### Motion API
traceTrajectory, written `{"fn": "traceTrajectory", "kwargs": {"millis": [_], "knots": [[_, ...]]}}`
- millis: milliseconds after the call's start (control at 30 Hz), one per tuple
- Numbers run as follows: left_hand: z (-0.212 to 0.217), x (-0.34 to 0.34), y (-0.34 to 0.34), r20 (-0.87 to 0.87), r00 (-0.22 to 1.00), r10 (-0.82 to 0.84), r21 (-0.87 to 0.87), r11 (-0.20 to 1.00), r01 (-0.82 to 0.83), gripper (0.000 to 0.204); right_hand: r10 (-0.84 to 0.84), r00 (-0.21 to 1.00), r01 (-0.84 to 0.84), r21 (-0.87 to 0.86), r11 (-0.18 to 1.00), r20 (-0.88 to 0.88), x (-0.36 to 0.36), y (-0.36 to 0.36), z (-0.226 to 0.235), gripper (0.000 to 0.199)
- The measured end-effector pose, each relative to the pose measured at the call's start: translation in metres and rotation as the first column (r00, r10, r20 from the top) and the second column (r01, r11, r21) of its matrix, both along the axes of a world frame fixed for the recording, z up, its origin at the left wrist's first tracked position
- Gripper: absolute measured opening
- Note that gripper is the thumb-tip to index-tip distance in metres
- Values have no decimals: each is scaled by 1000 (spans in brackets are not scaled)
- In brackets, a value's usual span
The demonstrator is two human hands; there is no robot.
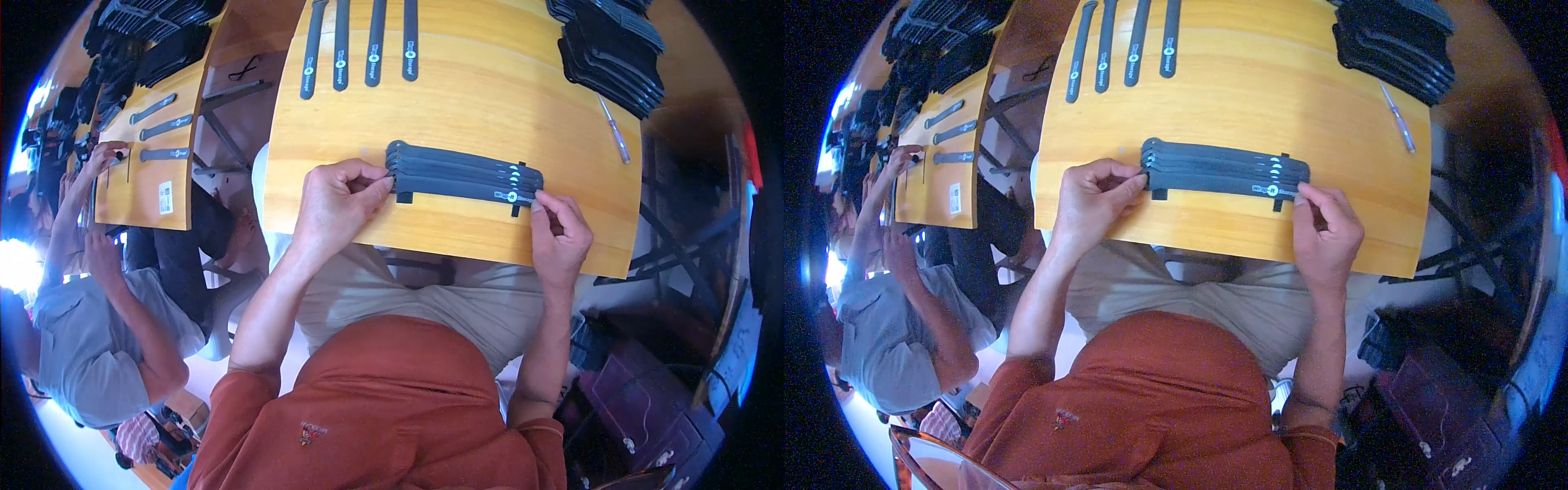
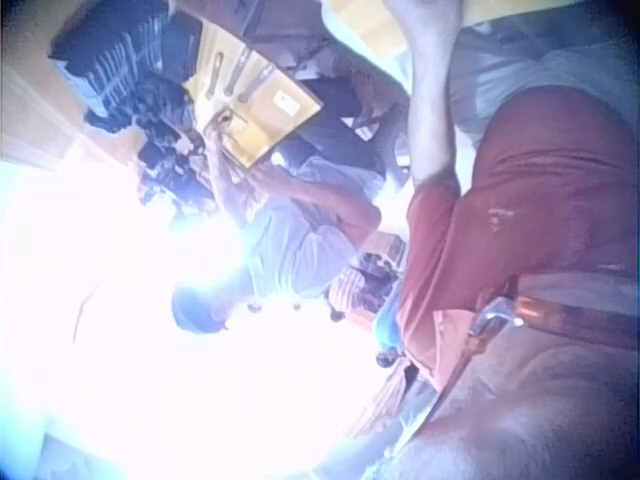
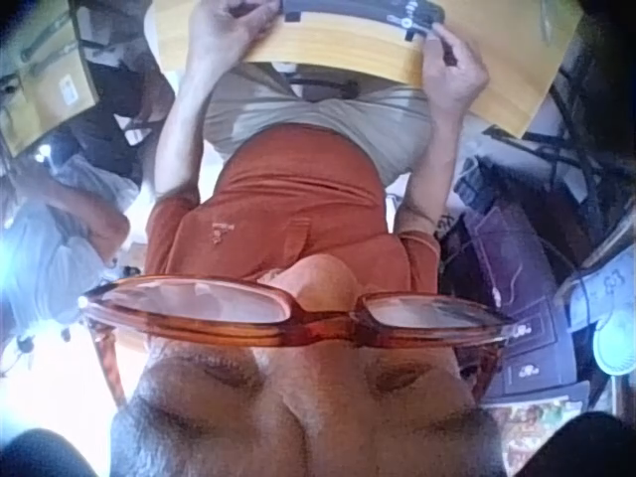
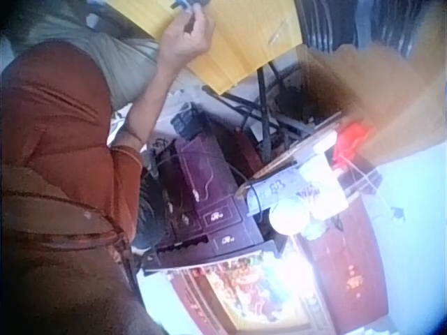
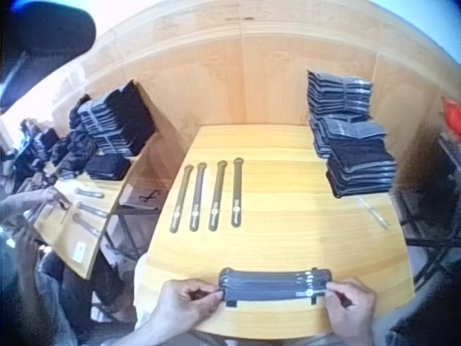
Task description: Aligning and stacking small black straps on a wooden surface in a manufacturing setting.
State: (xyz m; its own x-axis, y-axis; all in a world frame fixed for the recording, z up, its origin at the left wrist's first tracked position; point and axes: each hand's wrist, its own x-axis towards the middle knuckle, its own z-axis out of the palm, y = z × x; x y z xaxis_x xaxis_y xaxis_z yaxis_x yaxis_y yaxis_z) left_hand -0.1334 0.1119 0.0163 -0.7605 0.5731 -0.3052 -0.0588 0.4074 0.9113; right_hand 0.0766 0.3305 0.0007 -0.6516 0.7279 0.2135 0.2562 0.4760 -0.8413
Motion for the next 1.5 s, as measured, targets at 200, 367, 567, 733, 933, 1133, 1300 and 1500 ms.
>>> {"fn": "traceTrajectory", "kwargs": {"millis": [200, 367, 567, 733, 933, 1133, 1300, 1500], "knots": [[-2, 0, -1, 0, 1000, 12, -7, 1000, -12, 10, 3, 1000, -3, 17, 1000, 10, 0, 0, -1, 12], [-2, 0, -1, 21, 1000, 15, -23, 1000, -14, 10, 2, 1000, -2, 30, 1000, -3, -1, -1, 0, 12], [-1, 0, -1, 13, 1000, 1, -28, 1000, -1, 9, 2, 1000, -2, 48, 999, 3, 0, -1, 0, 12], [0, -1, -1, 5, 1000, -10, -31, 999, 10, 9, -1, 1000, 1, 52, 999, 1, -2, -2, -1, 12], [2, 1, 2, 20, 1000, 9, -17, 1000, -9, 9, -18, 1000, 18, 58, 998, 13, -1, -2, 2, 13], [2, 0, 0, 6, 1000, 8, -23, 1000, -8, 9, -14, 999, 12, 53, 999, 33, -1, -1, 1, 15], [2, 0, 0, 10, 1000, 2, -40, 999, -2, 9, -12, 999, 10, 48, 999, 38, 0, -1, 0, 15], [1, 1, 3, -2, 1000, 21, -52, 998, -21, 10, -3, 999, 2, 29, 1000, 33, 0, -1, 1, 14]]}}
